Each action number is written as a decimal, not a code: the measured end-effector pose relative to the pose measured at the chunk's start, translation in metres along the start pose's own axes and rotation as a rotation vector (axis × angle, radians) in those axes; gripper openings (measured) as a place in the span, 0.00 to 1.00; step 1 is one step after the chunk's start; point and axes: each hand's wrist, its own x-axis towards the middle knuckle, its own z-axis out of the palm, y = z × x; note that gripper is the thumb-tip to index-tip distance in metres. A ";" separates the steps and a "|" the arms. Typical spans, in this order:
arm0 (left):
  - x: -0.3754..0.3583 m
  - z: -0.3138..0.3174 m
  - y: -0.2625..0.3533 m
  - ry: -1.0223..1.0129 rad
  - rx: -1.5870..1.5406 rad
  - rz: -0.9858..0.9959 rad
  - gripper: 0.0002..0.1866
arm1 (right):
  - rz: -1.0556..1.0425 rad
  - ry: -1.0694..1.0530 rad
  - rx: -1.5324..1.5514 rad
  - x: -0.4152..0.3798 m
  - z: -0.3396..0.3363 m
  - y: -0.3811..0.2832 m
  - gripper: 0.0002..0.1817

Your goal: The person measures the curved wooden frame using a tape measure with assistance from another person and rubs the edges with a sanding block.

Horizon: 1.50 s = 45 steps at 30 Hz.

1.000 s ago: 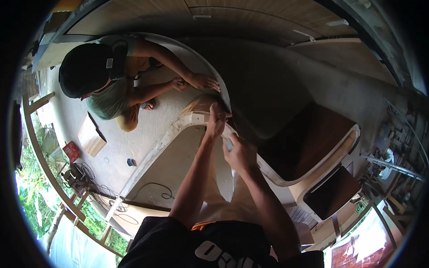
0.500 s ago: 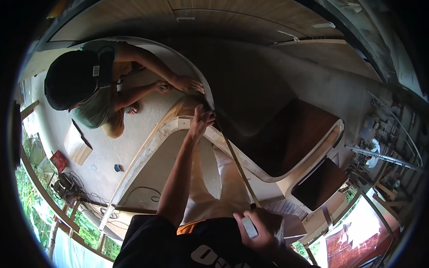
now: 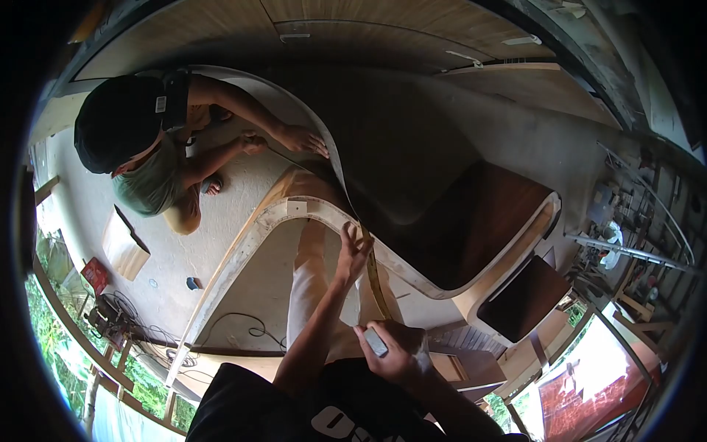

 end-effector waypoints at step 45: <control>-0.012 -0.015 0.038 0.103 0.429 0.004 0.35 | 0.152 0.015 0.188 0.031 -0.003 0.023 0.13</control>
